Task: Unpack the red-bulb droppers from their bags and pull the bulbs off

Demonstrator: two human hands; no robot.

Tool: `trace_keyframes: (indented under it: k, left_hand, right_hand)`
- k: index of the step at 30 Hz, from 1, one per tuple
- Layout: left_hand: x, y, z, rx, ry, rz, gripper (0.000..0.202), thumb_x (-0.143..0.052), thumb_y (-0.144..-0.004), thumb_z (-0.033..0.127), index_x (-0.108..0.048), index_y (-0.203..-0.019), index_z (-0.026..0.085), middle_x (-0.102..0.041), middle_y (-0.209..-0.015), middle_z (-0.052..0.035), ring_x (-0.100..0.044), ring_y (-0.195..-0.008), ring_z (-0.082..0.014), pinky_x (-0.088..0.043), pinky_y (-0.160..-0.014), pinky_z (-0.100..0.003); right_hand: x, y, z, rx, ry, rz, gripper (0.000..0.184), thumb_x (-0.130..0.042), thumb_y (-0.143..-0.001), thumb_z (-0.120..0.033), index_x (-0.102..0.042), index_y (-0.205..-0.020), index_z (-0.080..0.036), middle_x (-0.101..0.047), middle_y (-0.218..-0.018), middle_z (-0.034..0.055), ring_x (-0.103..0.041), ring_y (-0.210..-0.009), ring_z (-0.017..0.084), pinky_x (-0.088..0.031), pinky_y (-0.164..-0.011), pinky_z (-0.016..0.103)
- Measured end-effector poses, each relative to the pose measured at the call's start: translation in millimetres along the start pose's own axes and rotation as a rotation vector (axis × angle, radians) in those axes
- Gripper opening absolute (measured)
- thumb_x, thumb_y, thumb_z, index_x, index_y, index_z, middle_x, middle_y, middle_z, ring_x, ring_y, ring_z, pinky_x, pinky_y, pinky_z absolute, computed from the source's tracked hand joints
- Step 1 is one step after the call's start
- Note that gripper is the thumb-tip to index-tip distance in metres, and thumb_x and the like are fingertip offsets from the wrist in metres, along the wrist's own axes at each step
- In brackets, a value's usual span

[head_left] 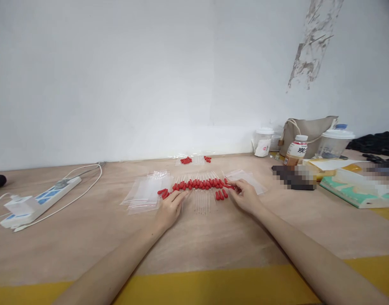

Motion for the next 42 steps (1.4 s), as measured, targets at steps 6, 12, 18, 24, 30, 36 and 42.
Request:
trace_keyframes:
  k: [6,12,18,24,30,36,42]
  left_hand:
    - [-5.8,5.2,4.5,-0.117,0.044,-0.019,0.021,-0.046,-0.084,0.018,-0.055,-0.103,0.017,-0.062,-0.087,-0.0055,-0.059,-0.079,-0.0132,-0.05,-0.071,-0.024]
    - [0.0,2.1,13.7,-0.103,0.136,-0.062,0.019,-0.054,-0.08,0.022,-0.057,-0.098,0.017,-0.062,-0.086,-0.005,-0.058,-0.078,-0.0134,-0.049,-0.071,-0.025]
    - [7.4,-2.2,11.1,-0.05,0.141,-0.016,0.016,-0.05,-0.081,0.016,-0.058,-0.094,0.018,-0.061,-0.084,-0.0049,-0.055,-0.079,-0.0144,-0.046,-0.074,-0.03]
    - [18.1,-4.3,0.2,0.032,0.061,0.006,0.017,-0.049,-0.081,0.019,-0.06,-0.093,0.02,-0.061,-0.084,-0.0044,-0.054,-0.081,-0.0154,-0.043,-0.075,-0.031]
    - [38.0,-24.9,-43.6,0.394,-0.181,-0.032,0.016,-0.053,-0.075,0.032,-0.064,-0.072,0.021,-0.059,-0.077,-0.0029,-0.053,-0.08,-0.0189,-0.039,-0.075,-0.033]
    - [11.9,-46.4,-73.3,0.539,-0.256,-0.406,0.022,-0.062,-0.063,0.044,-0.064,-0.074,0.024,-0.058,-0.089,-0.005,-0.049,-0.095,-0.0264,-0.036,-0.078,-0.038]
    - [-17.2,-59.1,-68.6,0.526,-0.258,-0.438,0.025,-0.063,-0.061,0.048,-0.065,-0.066,0.023,-0.059,-0.089,-0.0055,-0.049,-0.095,-0.0265,-0.035,-0.079,-0.038]
  right_hand:
    - [0.5,1.0,0.9,-0.073,0.0,-0.016,0.021,-0.054,-0.07,-0.03,-0.061,-0.085,-0.017,-0.064,-0.076,0.0019,-0.054,-0.066,0.013,-0.041,-0.062,0.024]
    - [-4.3,2.1,6.5,-0.147,0.002,-0.022,0.017,-0.054,-0.071,-0.036,-0.06,-0.076,-0.02,-0.065,-0.071,0.0002,-0.056,-0.064,0.014,-0.039,-0.061,0.025]
    - [-12.1,-2.6,-4.9,-0.055,0.125,-0.001,0.018,-0.053,-0.073,-0.039,-0.059,-0.071,-0.022,-0.065,-0.073,-0.0005,-0.055,-0.073,0.017,-0.034,-0.069,0.029]
    - [-12.0,-2.6,-10.5,-0.051,0.232,-0.018,0.03,-0.046,-0.077,-0.047,-0.061,-0.066,-0.024,-0.065,-0.073,-0.0013,-0.053,-0.075,0.018,-0.028,-0.07,0.03]
    - [-1.1,-3.4,0.7,-0.118,0.208,0.002,0.038,-0.037,-0.081,-0.046,-0.062,-0.068,-0.021,-0.063,-0.065,0.0013,-0.053,-0.065,0.016,-0.027,-0.059,0.025]
    - [-1.1,-1.9,2.3,-0.146,0.207,-0.007,0.037,-0.037,-0.081,-0.046,-0.062,-0.068,-0.022,-0.062,-0.063,0.0006,-0.053,-0.063,0.016,-0.027,-0.057,0.024]
    - [-1.9,-0.8,0.0,-0.145,0.177,-0.012,0.036,-0.038,-0.081,-0.045,-0.062,-0.067,-0.022,-0.062,-0.062,0.0,-0.053,-0.061,0.015,-0.027,-0.057,0.024]
Point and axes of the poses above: each hand's wrist, its own y-axis away from the middle knuckle, its own x-axis out of the back of the hand, z = x × y, the point moved 4 cm from there along -y, towards the middle knuckle
